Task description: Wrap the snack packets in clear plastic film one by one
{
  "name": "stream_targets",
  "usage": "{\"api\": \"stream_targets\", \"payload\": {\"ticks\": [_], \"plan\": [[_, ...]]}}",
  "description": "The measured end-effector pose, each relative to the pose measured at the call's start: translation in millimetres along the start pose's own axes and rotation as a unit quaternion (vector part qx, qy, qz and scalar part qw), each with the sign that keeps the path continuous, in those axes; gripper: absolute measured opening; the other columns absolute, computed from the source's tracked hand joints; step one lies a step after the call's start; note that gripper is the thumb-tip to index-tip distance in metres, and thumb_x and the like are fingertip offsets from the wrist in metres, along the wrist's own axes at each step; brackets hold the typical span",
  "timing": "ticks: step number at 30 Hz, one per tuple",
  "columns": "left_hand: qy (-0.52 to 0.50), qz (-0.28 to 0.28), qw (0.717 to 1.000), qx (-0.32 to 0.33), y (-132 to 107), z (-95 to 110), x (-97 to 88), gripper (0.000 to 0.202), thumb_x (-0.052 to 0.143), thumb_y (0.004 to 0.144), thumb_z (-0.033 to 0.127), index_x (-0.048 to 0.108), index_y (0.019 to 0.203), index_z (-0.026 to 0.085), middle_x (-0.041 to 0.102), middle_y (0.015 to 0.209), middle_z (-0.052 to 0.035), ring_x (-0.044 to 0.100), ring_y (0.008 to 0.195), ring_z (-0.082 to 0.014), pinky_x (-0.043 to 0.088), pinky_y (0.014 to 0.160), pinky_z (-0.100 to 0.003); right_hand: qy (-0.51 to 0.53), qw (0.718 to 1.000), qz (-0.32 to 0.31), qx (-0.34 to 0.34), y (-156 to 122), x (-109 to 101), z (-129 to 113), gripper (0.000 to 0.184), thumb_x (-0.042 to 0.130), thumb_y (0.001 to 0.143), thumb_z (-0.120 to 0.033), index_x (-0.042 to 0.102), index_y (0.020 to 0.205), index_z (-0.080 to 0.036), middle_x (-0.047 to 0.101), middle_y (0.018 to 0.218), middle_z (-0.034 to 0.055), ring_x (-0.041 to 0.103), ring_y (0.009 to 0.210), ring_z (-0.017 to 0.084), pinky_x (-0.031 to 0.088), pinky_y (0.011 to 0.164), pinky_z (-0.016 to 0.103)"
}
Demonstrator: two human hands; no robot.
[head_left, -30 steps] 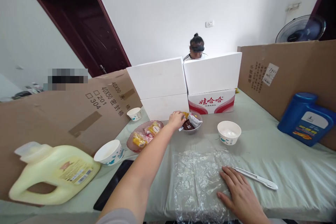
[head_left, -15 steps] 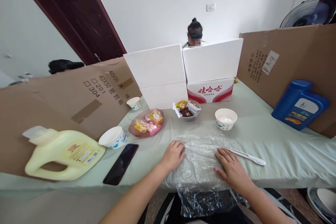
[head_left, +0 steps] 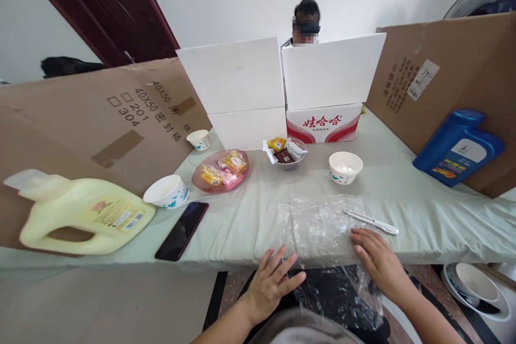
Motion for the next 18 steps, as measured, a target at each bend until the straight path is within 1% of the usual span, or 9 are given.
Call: {"api": "stream_targets", "payload": {"ticks": [2, 3, 5, 8, 11, 13, 16, 17, 18], "plan": [[-0.030, 0.012, 0.999, -0.004, 16.2, 0.0, 4.1, 0.036, 0.051, 0.089, 0.006, 0.064, 0.113, 0.029, 0.062, 0.127, -0.0010, 0.041, 0.134, -0.0247, 0.036, 0.108, -0.045, -0.016, 1.000, -0.009, -0.009, 7.0, 11.4, -11.7, 0.038, 0.042, 0.094, -0.047, 0.064, 0.114, -0.023, 0.061, 0.127, 0.0094, 0.050, 0.125, 0.027, 0.042, 0.104, 0.050], [-0.053, 0.012, 0.998, -0.010, 22.7, -4.3, 3.3, 0.029, 0.051, 0.090, 0.009, 0.066, 0.107, 0.026, 0.066, 0.121, -0.0018, 0.045, 0.131, -0.0235, 0.038, 0.106, -0.043, -0.017, 1.000, -0.013, -0.012, 10.8, 13.6, -15.5, 0.039, 0.043, 0.093, -0.048, 0.064, 0.114, -0.022, 0.060, 0.128, 0.0102, 0.049, 0.125, 0.028, 0.042, 0.104, 0.050], [-0.103, 0.006, 0.994, -0.040, 28.6, -22.5, -3.0, 0.021, 0.050, 0.091, 0.011, 0.067, 0.099, 0.022, 0.071, 0.106, -0.0035, 0.055, 0.121, -0.0208, 0.044, 0.101, -0.038, -0.005, 1.000, -0.025, -0.012, 16.2, 11.4, -16.3, 0.039, 0.043, 0.093, -0.047, 0.064, 0.114, -0.022, 0.060, 0.128, 0.0106, 0.050, 0.124, 0.027, 0.044, 0.103, 0.049], [-0.145, -0.016, 0.984, -0.098, 18.8, -57.3, -18.1, 0.020, 0.048, 0.092, 0.011, 0.066, 0.099, 0.020, 0.072, 0.095, -0.0051, 0.063, 0.109, -0.0189, 0.051, 0.094, -0.036, 0.029, 0.999, -0.035, -0.014, 13.6, -1.4, -5.8, 0.035, 0.040, 0.096, -0.041, 0.063, 0.115, -0.023, 0.061, 0.126, 0.0096, 0.054, 0.120, 0.024, 0.047, 0.100, 0.046], [-0.155, -0.029, 0.978, -0.137, 1.0, -78.9, -31.0, 0.020, 0.049, 0.092, 0.012, 0.065, 0.099, 0.020, 0.072, 0.099, -0.0062, 0.064, 0.107, -0.0198, 0.054, 0.092, -0.037, 0.038, 0.998, -0.021, -0.049, -1.6, -9.8, -2.0, 0.032, 0.038, 0.095, -0.030, 0.061, 0.117, -0.024, 0.062, 0.125, 0.0084, 0.054, 0.122, 0.023, 0.048, 0.101, 0.044], [-0.163, -0.030, 0.974, -0.156, -7.2, -83.9, -33.9, 0.019, 0.049, 0.092, 0.013, 0.065, 0.099, 0.020, 0.071, 0.102, -0.0068, 0.063, 0.108, -0.0203, 0.054, 0.092, -0.039, 0.015, 0.997, 0.001, -0.075, -14.1, -7.6, -7.3, 0.037, 0.039, 0.093, -0.023, 0.056, 0.125, -0.024, 0.057, 0.133, 0.0076, 0.045, 0.130, 0.023, 0.043, 0.105, 0.045], [-0.183, -0.028, 0.967, -0.176, -10.8, -84.3, -32.3, 0.018, 0.049, 0.092, 0.013, 0.064, 0.098, 0.021, 0.070, 0.102, -0.0069, 0.062, 0.109, -0.0202, 0.054, 0.093, -0.039, -0.048, 0.993, 0.010, -0.110, -26.9, 9.2, -23.9, 0.048, 0.044, 0.090, -0.023, 0.045, 0.138, -0.025, 0.046, 0.144, 0.0063, 0.029, 0.141, 0.026, 0.037, 0.109, 0.049], [-0.190, -0.025, 0.964, -0.182, -10.4, -84.3, -31.9, 0.018, 0.049, 0.092, 0.013, 0.065, 0.097, 0.021, 0.070, 0.102, -0.0069, 0.062, 0.108, -0.0201, 0.054, 0.093, -0.039, -0.065, 0.990, 0.007, -0.122, -28.3, 15.7, -30.4, 0.049, 0.045, 0.090, -0.023, 0.045, 0.139, -0.027, 0.045, 0.146, 0.0057, 0.027, 0.142, 0.027, 0.037, 0.109, 0.050], [-0.199, -0.024, 0.961, -0.189, -9.8, -84.7, -31.8, 0.018, 0.049, 0.092, 0.013, 0.065, 0.096, 0.021, 0.070, 0.102, -0.0071, 0.062, 0.108, -0.0201, 0.054, 0.093, -0.039, -0.075, 0.988, 0.001, -0.134, -28.3, 21.0, -36.8, 0.047, 0.046, 0.090, -0.023, 0.048, 0.137, -0.028, 0.046, 0.145, 0.0049, 0.027, 0.141, 0.028, 0.036, 0.109, 0.050]]}}
Point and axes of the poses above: each hand's wrist, its own y-axis towards the middle knuckle, its own x-axis out of the palm, z = x × y, the point moved 10 cm from there along y, towards the middle knuckle
